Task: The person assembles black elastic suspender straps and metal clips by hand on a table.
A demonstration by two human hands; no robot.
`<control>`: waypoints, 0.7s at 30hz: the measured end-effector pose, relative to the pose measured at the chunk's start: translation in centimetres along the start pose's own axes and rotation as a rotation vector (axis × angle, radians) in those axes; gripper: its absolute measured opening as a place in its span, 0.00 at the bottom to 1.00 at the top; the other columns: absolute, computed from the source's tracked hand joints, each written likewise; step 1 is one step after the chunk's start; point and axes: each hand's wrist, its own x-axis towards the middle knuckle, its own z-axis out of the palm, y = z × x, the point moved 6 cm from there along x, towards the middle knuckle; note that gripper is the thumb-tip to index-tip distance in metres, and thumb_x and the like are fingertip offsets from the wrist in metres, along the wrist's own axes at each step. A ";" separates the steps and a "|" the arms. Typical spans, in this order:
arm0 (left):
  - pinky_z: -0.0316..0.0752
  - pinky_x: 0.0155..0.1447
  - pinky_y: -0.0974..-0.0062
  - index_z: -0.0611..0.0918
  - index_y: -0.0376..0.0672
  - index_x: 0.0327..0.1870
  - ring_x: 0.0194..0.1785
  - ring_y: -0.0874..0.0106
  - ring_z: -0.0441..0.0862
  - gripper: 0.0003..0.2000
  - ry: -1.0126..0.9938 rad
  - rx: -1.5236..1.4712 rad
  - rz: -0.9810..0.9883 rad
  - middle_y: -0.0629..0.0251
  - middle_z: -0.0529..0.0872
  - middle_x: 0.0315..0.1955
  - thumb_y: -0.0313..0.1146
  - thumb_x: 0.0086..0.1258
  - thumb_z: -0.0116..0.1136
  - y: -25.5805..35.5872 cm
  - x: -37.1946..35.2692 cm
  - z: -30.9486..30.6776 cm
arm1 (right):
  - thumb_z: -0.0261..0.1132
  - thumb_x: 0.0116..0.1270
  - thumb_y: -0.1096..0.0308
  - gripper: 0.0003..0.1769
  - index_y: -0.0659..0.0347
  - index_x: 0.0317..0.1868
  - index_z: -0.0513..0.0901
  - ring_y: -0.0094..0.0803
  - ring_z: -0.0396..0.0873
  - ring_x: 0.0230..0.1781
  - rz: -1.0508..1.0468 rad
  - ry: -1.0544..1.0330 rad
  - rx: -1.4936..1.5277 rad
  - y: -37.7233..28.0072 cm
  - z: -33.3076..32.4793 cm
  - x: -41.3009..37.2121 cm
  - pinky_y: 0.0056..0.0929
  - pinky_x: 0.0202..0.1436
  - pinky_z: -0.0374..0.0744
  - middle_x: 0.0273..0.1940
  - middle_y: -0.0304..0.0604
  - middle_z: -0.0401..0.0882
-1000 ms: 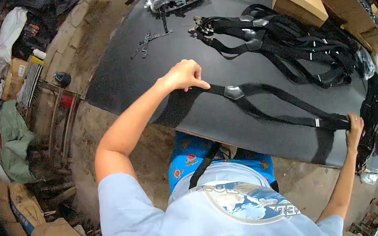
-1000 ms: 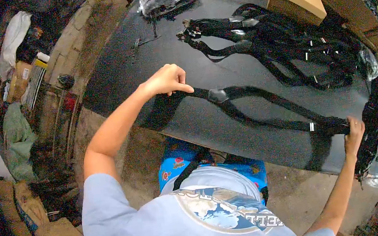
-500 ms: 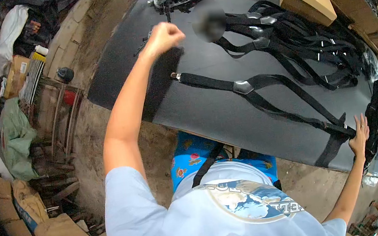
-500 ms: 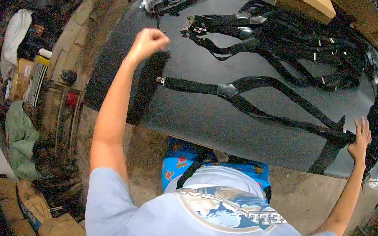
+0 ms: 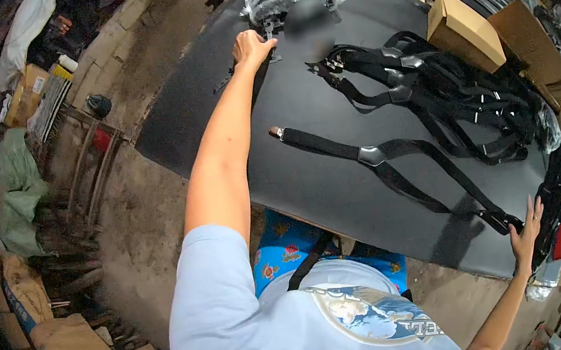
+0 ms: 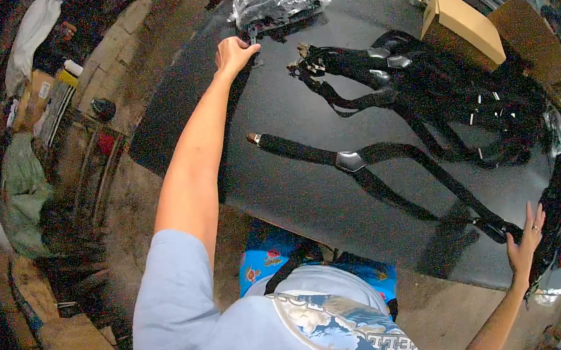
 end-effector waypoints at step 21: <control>0.77 0.46 0.78 0.84 0.37 0.42 0.40 0.78 0.83 0.10 -0.497 -0.875 0.304 0.64 0.87 0.39 0.25 0.60 0.69 9.2 -26.2 -6.1 | 0.60 0.73 0.68 0.13 0.67 0.51 0.83 0.20 0.78 0.45 -0.056 -0.388 1.735 -43.0 3.2 12.6 0.20 0.50 0.76 0.44 0.38 0.84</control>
